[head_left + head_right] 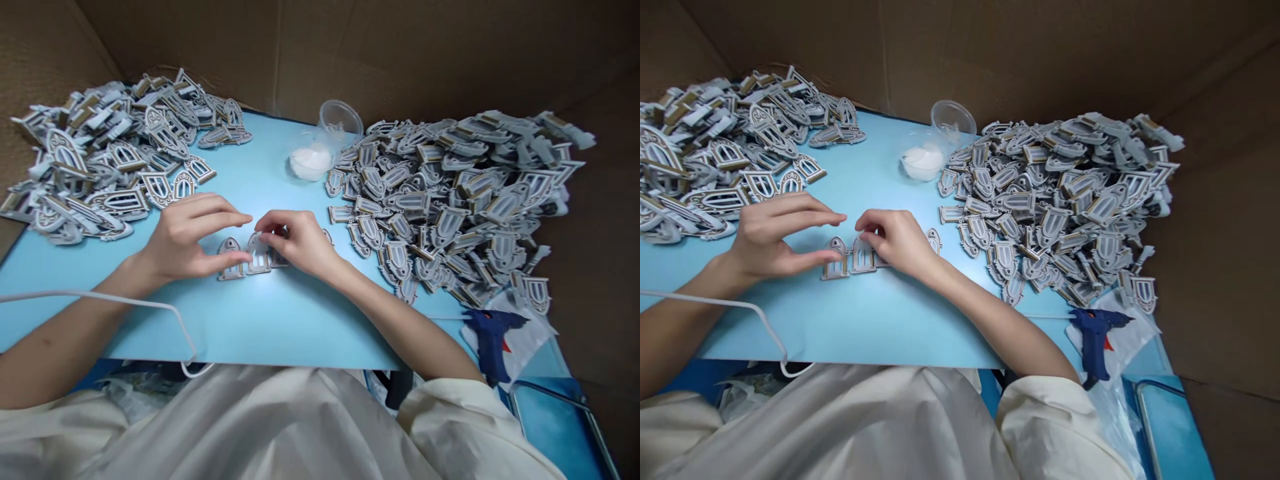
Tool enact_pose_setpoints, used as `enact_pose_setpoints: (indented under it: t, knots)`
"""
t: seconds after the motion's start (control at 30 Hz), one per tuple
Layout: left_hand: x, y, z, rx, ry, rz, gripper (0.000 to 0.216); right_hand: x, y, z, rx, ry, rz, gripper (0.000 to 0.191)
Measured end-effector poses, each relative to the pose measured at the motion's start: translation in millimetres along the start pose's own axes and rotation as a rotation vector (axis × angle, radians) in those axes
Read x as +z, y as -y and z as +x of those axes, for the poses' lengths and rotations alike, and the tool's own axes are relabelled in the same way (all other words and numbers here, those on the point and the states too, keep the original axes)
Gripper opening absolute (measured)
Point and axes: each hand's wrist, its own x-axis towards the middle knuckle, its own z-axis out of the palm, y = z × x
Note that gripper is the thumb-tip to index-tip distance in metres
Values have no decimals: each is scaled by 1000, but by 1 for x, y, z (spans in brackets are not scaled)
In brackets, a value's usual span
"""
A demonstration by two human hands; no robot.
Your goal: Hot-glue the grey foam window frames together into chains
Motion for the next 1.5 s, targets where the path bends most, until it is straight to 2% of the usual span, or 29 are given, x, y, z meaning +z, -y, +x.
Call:
enact_pose_setpoints:
  t: [0.07,0.17,0.23,0.33,0.63,0.9,1.03,1.2,1.37,1.5]
  knots:
    - [-4,1,0,-30,128,-23,75,3,-2,-1,-139,86,-215,18]
    - [1,-5,-3,-87,291,12,106,6,-4,-6,-220,181,-356,19]
    - [8,-11,-6,-106,369,51,116,7,-5,-8,-247,208,-408,19]
    - [16,-16,-9,-100,430,100,120,8,-7,-9,-263,216,-465,18]
    - [21,-15,-9,-87,435,146,105,14,-15,-13,-346,195,-570,14]
    - [21,-15,-7,-132,465,99,101,15,-13,-18,-310,159,-678,14]
    - [20,-17,-5,-152,494,84,98,14,-11,-18,-245,172,-668,15]
    - [20,-19,-5,-154,479,64,93,11,-5,-17,-240,196,-725,17]
    - [21,-18,-6,-145,462,57,100,17,1,-23,-196,143,-844,28]
    - [23,-16,-7,-141,450,71,107,7,9,-20,-191,110,-755,21]
